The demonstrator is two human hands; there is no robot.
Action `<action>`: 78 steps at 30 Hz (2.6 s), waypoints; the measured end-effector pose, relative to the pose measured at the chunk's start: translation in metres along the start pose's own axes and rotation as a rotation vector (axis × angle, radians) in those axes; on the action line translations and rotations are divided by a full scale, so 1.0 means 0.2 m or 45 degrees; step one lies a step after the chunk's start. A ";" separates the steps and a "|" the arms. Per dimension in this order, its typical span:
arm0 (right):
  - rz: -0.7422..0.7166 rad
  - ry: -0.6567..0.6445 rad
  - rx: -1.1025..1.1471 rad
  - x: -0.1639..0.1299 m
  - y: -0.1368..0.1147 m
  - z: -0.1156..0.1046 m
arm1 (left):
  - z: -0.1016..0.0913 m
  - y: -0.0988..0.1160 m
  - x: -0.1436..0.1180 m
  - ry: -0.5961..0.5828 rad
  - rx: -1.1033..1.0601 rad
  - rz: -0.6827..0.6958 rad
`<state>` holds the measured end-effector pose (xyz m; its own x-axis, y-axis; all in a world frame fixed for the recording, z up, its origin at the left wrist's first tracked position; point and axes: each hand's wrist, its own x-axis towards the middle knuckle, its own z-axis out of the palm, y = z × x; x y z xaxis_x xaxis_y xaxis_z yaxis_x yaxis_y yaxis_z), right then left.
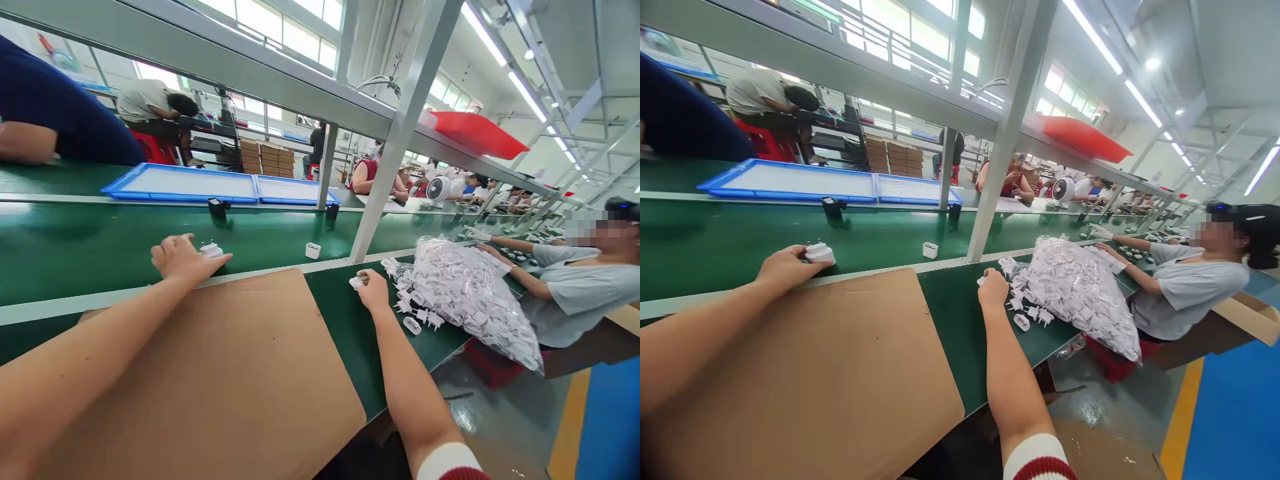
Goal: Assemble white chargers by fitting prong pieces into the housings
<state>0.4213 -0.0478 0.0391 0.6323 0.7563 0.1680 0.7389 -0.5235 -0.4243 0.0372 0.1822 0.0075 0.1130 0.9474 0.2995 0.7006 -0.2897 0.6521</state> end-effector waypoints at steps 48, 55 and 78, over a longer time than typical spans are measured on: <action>-1.160 -0.327 0.167 -0.43 -0.59 0.11 | 0.10 0.37 -0.74 -0.712 -0.628 0.357; -1.111 -0.252 0.261 -0.43 -0.55 0.13 | 0.10 0.37 -0.74 -0.700 -0.651 0.326; -1.122 -0.160 -0.117 -0.50 -0.61 0.12 | 0.12 0.37 -0.75 -0.698 -0.635 0.372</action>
<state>0.2624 -0.0499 0.0529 -0.1998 0.9332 0.2987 0.9634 0.2427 -0.1136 0.0888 0.0226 -0.0050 0.6648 0.7181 0.2059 0.2059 -0.4410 0.8736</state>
